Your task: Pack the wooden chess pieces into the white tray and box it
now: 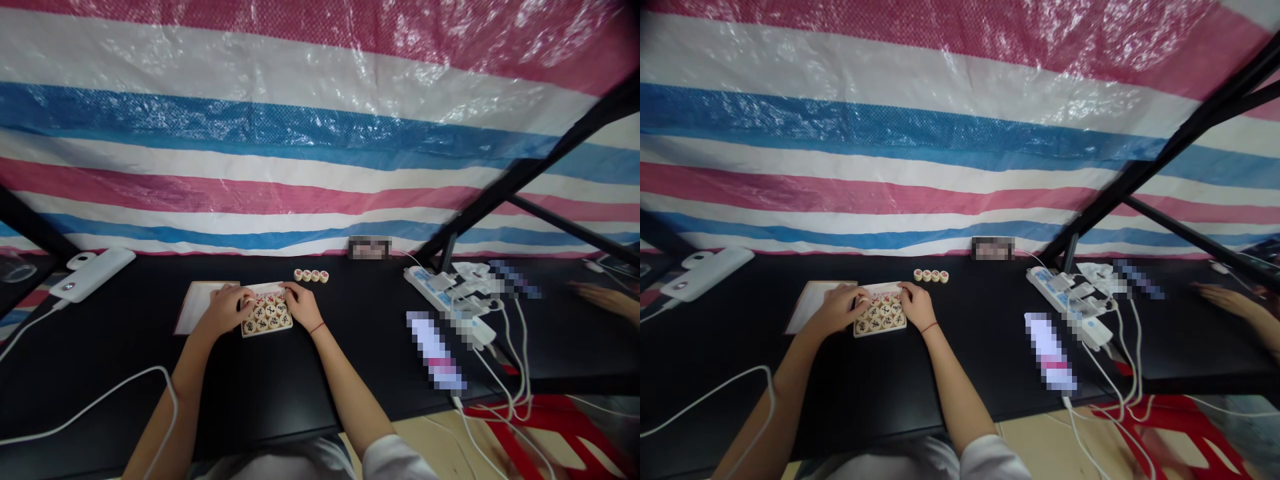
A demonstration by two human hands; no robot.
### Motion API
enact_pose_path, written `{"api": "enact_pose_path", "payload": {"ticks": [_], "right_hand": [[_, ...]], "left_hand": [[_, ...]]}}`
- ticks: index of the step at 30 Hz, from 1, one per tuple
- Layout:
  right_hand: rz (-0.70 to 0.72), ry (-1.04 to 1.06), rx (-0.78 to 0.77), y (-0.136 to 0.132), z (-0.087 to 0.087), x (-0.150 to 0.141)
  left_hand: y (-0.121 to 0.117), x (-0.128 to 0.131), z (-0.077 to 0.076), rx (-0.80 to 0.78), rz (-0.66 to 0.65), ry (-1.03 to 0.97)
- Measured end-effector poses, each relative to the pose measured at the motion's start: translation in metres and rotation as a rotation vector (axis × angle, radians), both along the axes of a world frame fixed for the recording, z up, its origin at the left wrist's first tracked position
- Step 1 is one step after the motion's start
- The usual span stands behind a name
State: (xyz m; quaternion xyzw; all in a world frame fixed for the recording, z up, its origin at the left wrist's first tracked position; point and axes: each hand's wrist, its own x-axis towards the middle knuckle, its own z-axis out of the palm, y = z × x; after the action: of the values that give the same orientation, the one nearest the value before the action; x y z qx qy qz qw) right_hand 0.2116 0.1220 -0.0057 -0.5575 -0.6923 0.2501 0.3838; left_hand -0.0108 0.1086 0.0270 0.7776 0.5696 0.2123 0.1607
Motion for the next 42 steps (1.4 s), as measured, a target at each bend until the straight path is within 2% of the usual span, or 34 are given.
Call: {"api": "enact_pose_path", "payload": {"ticks": [3,5,8,11,14,19,23,28,33,36,39,42], "right_hand": [[-0.015,0.058,0.177,-0.003,0.005,-0.001],[0.020,0.048,0.278,-0.009,0.010,-0.007],[0.113,-0.007,0.324,-0.019,0.017,-0.021],[0.118,-0.031,0.338,-0.025,0.018,-0.031],[0.082,-0.037,0.360,-0.025,0.016,-0.031],[-0.108,0.014,0.398,-0.012,0.012,-0.009],[-0.222,-0.017,0.297,-0.001,0.008,0.017],[-0.280,-0.136,0.146,0.004,0.002,0.031],[-0.217,-0.243,0.128,0.004,-0.006,0.027],[-0.170,-0.307,0.113,0.006,-0.008,0.026],[-0.149,-0.271,0.145,0.002,0.001,0.024],[-0.080,-0.086,0.205,-0.007,0.019,0.014]], "left_hand": [[0.003,0.003,-0.001,0.104,0.021,-0.157],[0.002,0.010,-0.001,0.118,0.044,-0.311],[-0.002,0.027,-0.004,0.001,0.117,-0.513],[-0.006,0.039,-0.011,-0.130,0.137,-0.677],[-0.006,0.044,-0.018,-0.200,0.155,-0.792],[-0.002,0.039,-0.018,-0.153,0.284,-0.983],[0.003,0.032,-0.019,-0.092,0.393,-1.066],[0.005,0.028,-0.021,-0.088,0.412,-1.047],[0.001,0.029,-0.017,-0.158,0.402,-0.956],[0.000,0.029,-0.017,-0.083,0.345,-0.798],[-0.002,0.031,-0.018,0.052,0.262,-0.561],[-0.004,0.036,-0.021,0.165,0.119,-0.377]]}}
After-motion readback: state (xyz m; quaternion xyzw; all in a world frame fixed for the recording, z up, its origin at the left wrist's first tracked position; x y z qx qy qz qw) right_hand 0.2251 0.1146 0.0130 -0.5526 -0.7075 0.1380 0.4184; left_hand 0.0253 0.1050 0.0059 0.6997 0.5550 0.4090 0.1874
